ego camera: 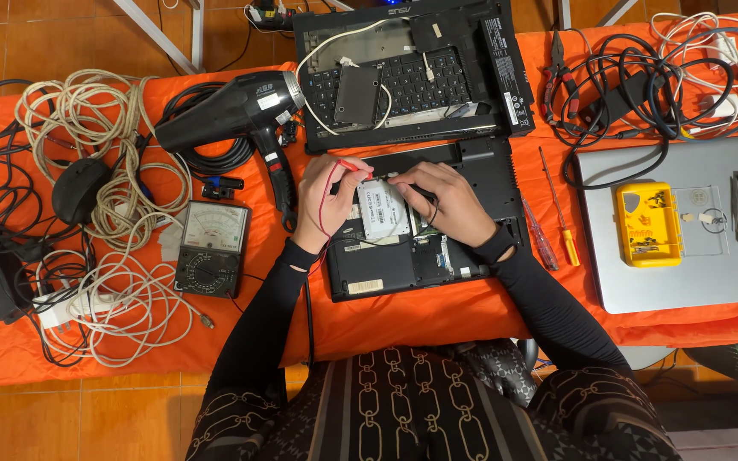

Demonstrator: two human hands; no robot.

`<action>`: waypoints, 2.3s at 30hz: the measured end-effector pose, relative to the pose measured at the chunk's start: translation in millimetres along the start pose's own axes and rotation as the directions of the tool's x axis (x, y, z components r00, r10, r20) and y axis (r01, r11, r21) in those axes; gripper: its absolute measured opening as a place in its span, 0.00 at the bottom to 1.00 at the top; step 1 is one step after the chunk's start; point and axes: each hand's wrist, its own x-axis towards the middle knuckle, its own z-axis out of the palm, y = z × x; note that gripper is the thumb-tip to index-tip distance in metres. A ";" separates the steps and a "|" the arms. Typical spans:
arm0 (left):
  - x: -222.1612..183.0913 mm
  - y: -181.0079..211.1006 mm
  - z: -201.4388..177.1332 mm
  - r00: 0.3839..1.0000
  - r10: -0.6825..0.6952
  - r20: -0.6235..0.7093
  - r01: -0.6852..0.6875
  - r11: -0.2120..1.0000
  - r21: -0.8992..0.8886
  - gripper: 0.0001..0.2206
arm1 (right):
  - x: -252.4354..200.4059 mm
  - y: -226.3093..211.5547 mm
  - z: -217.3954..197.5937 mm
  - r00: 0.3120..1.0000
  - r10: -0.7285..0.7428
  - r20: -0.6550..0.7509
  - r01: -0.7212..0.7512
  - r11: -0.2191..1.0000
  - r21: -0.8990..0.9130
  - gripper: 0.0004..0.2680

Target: Replacing or inspecting components inside a laptop computer, including the hard drive and memory.

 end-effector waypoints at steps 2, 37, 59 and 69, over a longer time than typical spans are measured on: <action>0.0 0.1 0.1 1.000 0.005 -0.002 -0.005 1.000 0.004 0.03 | -0.1 0.3 0.2 1.000 -0.007 -0.002 0.007 1.000 0.001 0.06; 5.5 -1.1 -10.8 0.999 0.047 0.017 -0.049 0.988 0.146 0.04 | -1.0 3.4 -0.8 0.997 0.065 0.029 -0.066 0.997 0.040 0.07; 0.3 -5.0 -10.0 0.997 0.049 0.054 -0.055 0.992 0.116 0.04 | -7.8 5.6 -1.7 0.995 0.061 0.084 -0.063 0.998 0.022 0.07; 3.1 -3.5 -9.8 0.999 0.042 0.014 -0.043 0.995 0.091 0.02 | -3.8 3.4 -2.9 0.996 0.075 0.051 -0.078 0.994 0.077 0.06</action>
